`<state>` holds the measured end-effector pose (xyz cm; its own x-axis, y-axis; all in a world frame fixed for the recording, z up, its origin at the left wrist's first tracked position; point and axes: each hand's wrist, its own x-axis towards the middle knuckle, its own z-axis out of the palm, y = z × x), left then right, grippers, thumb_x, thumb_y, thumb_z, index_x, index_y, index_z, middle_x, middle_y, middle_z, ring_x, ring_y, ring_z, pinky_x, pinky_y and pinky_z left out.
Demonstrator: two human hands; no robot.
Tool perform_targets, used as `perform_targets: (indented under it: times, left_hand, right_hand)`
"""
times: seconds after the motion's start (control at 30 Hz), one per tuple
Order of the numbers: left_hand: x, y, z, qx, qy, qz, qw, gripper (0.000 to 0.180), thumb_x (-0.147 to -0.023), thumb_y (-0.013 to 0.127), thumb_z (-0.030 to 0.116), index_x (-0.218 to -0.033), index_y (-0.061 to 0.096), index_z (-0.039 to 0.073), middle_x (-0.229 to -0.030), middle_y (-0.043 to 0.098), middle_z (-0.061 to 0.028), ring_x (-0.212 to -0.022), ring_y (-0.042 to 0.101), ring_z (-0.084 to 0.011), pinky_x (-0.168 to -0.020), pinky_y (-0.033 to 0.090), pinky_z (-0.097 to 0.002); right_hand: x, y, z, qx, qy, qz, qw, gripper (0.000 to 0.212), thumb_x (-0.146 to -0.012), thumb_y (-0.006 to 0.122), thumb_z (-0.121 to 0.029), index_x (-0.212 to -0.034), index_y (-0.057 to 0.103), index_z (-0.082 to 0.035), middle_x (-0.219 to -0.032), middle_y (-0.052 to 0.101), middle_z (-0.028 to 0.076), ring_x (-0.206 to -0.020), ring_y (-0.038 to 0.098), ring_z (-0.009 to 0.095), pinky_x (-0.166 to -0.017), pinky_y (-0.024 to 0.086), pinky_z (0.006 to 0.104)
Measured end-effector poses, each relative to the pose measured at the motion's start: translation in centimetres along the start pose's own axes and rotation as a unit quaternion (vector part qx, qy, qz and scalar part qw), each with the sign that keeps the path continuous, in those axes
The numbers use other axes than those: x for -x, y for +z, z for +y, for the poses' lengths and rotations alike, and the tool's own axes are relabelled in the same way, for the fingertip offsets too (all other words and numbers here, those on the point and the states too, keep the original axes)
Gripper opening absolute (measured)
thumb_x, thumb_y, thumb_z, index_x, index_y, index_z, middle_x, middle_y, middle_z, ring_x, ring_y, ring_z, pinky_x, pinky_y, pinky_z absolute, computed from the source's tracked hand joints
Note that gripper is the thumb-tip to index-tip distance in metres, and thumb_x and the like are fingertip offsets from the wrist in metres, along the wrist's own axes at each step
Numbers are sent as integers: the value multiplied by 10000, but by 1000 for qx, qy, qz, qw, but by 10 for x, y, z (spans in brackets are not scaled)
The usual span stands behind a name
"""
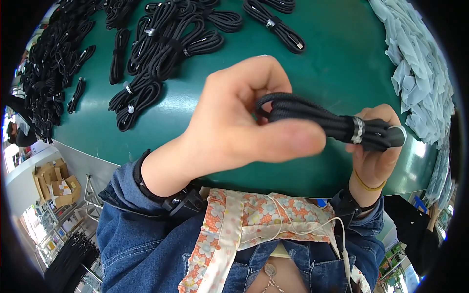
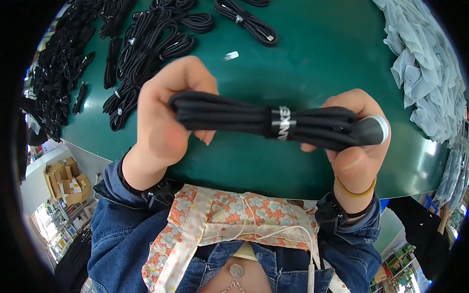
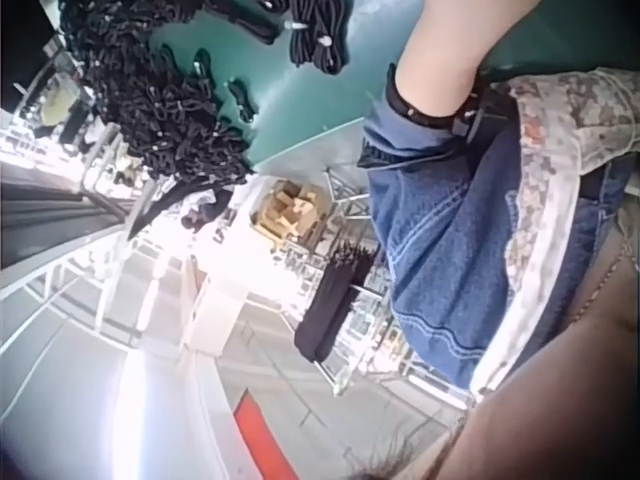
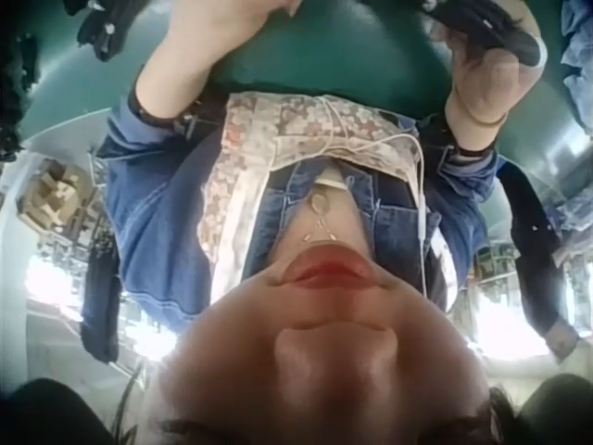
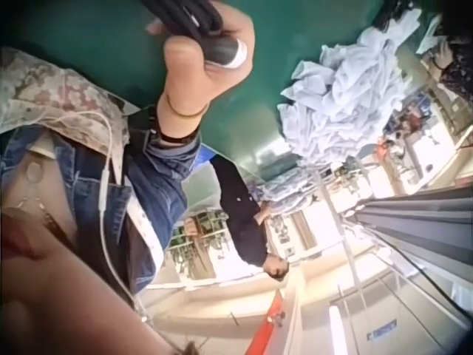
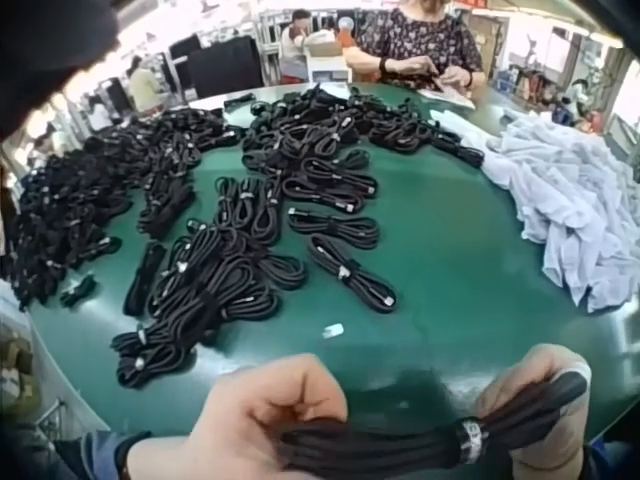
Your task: The person picks up bundled cables one at a time, turns them over while pressing a small white tool against the cable ties, and places them back on the table. Finally, they pick up a cable and place it into a plastic bag held by another person.
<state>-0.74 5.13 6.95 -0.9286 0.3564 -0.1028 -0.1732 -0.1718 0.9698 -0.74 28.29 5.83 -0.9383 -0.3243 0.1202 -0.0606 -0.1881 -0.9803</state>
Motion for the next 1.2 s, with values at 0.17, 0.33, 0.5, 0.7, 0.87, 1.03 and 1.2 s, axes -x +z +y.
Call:
perform_targets:
  times: [0.17, 0.33, 0.5, 0.7, 0.87, 1.03, 1.2]
  left_hand:
    - [-3, 0, 4, -105, -49, -75, 990, 768, -657, 392, 729, -755, 479, -28, -561, 505, -39, -439, 456, -82, -394, 304, -169]
    - [0, 4, 2, -78, -44, -44, 995, 773, -749, 234, 684, -709, 503, -40, -533, 499, -55, -410, 438, -98, -378, 303, -194]
    - [-1, 3, 1, -61, -64, -33, 996, 798, -769, 160, 670, -682, 512, -41, -496, 482, -64, -385, 422, -113, -365, 302, -209]
    - [-4, 4, 2, -48, -93, -44, 994, 826, -752, 127, 692, -676, 509, -36, -480, 473, -69, -381, 415, -118, -373, 307, -213]
    - [-3, -1, -2, -104, -43, -61, 992, 777, -800, 120, 626, -692, 511, -37, -576, 515, -68, -485, 447, -111, -446, 333, -203]
    - [-17, -19, -2, -222, 122, 55, 966, 434, -845, 350, 362, -687, 518, -6, -596, 511, -36, -518, 460, -111, -495, 363, -223]
    - [-36, -37, -12, -542, 210, 121, 804, 192, -805, 453, 125, -922, 542, 2, -815, 552, -76, -734, 513, -199, -706, 397, -274]
  right_hand:
    - [-3, 7, 4, -52, 18, 40, 998, 626, -709, 518, -582, -727, 464, 41, -519, 522, 86, -382, 440, 73, -346, 298, 169]
    - [-2, 5, 3, -52, 94, -2, 994, 615, -778, 412, -567, -738, 474, 44, -469, 479, 59, -347, 384, 78, -354, 289, 174]
    - [-1, 14, -4, -67, 139, 72, 985, 588, -806, 389, -515, -704, 489, 55, -475, 503, 86, -343, 432, 92, -325, 299, 182]
    - [-3, 12, -6, -47, 162, 63, 984, 527, -835, 367, -440, -723, 511, 55, -494, 515, 92, -340, 425, 90, -323, 287, 184]
    - [-6, 11, -8, -94, 148, 36, 984, 407, -832, 418, -332, -779, 541, 52, -551, 545, 108, -352, 417, 81, -339, 287, 181]
    - [-11, -3, -8, 88, 70, -153, 982, 300, -813, 469, -242, -861, 558, 40, -588, 555, 95, -367, 389, 66, -350, 276, 184]
    - [-9, -7, -1, 215, 44, -244, 945, 305, -825, 467, -234, -960, 543, 29, -674, 580, 84, -370, 343, 49, -353, 260, 173]
